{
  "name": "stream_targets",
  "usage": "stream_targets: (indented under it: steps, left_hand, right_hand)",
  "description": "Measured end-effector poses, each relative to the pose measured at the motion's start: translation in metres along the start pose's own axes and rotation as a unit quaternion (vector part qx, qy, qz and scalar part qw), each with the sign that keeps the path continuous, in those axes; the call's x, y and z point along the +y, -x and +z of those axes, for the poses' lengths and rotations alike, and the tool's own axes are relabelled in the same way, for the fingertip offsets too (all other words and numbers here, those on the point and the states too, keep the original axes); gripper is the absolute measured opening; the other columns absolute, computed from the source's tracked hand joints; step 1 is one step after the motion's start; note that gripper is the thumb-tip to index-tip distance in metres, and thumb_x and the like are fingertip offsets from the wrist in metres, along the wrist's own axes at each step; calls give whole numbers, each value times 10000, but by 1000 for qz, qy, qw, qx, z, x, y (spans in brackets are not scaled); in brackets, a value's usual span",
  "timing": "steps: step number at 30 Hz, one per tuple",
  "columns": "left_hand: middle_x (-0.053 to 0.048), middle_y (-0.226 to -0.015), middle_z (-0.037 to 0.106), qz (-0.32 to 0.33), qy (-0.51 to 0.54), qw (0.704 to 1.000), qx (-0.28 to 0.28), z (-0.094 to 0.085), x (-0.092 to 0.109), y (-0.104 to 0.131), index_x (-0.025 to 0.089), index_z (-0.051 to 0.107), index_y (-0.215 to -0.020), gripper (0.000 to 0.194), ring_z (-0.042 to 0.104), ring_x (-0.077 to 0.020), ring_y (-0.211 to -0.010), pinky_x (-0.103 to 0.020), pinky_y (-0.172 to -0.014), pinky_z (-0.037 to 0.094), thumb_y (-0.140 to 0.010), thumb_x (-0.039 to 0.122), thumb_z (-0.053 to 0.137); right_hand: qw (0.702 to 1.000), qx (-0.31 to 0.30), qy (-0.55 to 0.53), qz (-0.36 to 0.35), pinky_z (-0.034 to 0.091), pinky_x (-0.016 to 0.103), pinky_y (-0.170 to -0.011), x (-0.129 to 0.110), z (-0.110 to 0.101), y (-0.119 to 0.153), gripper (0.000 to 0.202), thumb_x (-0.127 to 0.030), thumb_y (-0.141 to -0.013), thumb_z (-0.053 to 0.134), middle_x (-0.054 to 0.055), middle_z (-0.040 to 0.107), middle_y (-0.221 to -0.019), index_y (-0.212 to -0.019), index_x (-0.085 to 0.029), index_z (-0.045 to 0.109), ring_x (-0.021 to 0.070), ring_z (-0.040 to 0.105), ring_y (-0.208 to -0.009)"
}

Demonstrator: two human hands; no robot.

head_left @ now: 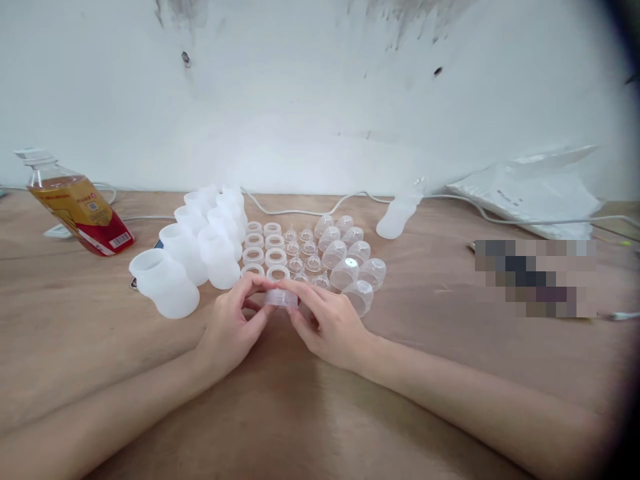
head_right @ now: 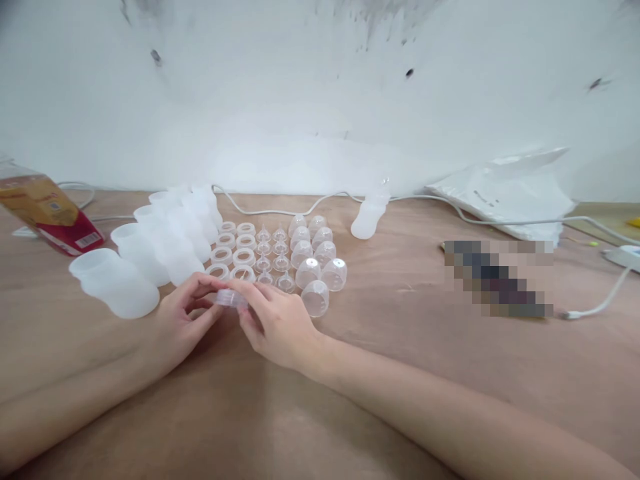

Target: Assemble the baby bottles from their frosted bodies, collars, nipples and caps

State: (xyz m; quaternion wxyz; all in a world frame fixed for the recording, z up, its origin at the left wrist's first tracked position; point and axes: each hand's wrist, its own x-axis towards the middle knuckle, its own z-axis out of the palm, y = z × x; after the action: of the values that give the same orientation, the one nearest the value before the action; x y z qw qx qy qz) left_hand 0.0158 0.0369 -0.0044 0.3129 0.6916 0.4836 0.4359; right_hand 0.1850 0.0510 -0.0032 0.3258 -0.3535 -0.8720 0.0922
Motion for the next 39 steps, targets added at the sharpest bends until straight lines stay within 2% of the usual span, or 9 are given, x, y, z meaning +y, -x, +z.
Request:
stream_targets:
  steps: [3,9,14,18,22,27,31,35,39]
  left_hand:
    - [0,-917,591,-5,0,1000,4,1,0,-1,217,462,-903,204,584,-117,-676,-240,-596,488,-743,281,571]
    - [23,-800,568,-11,-24,1000,-6,3,1,1,207,454,-850,184,567,-103,-631,-213,-545,472,-745,305,570]
    - [41,-721,533,-1,-72,997,-8,3,4,2,203,429,-828,148,530,-88,-593,-193,-524,439,-748,247,545]
    - [59,-647,495,39,-138,990,-3,2,9,3,199,407,-781,154,480,-86,-580,-183,-519,395,-714,181,545]
    - [57,-657,481,74,-150,986,-3,0,10,3,196,364,-727,194,460,-86,-595,-173,-501,366,-676,131,540]
    - [58,-648,493,38,-144,989,-2,0,6,1,201,361,-755,170,456,-84,-583,-187,-540,383,-730,202,529]
    - [38,-710,561,10,-95,995,-40,-1,10,1,206,378,-869,168,493,-81,-550,-192,-525,410,-780,286,496]
    - [34,-683,601,18,-82,993,-79,-2,15,2,201,410,-950,165,514,-86,-518,-188,-498,402,-816,291,447]
    - [29,-658,602,37,-93,993,-66,-3,15,3,192,432,-945,151,557,-100,-556,-170,-467,392,-818,272,441]
  right_hand:
    - [1000,-5,-26,4,361,187,-497,3,2,0,344,-153,-820,392,-17,556,-692,-1157,-214,417,78,460,-516]
    - [999,-12,-45,4,346,173,-468,2,3,1,354,-127,-766,422,-22,556,-707,-1116,-183,432,58,438,-474]
    - [999,-8,-43,-7,342,172,-464,0,4,0,343,-116,-764,404,-30,555,-662,-1099,-185,428,68,455,-482]
    - [998,8,-44,-39,388,181,-531,-2,5,1,348,-68,-748,375,9,594,-796,-1077,-171,426,86,533,-618]
    - [995,2,-44,-85,422,207,-631,-3,7,3,356,-48,-751,345,36,598,-924,-1079,-169,415,115,559,-795]
    - [998,-28,-27,-47,375,202,-500,-1,4,2,300,-132,-809,356,52,592,-898,-1107,-158,382,105,535,-630]
    - [997,-35,-68,-26,391,210,-545,1,2,1,258,-177,-854,320,55,578,-876,-1106,-151,369,100,513,-624]
    - [996,-16,-83,4,360,191,-511,4,4,1,204,-176,-861,318,-4,524,-680,-1041,-161,414,80,444,-522]
    - [995,-13,-94,10,336,181,-489,5,3,0,207,-175,-857,332,-21,489,-633,-1040,-158,429,71,412,-493]
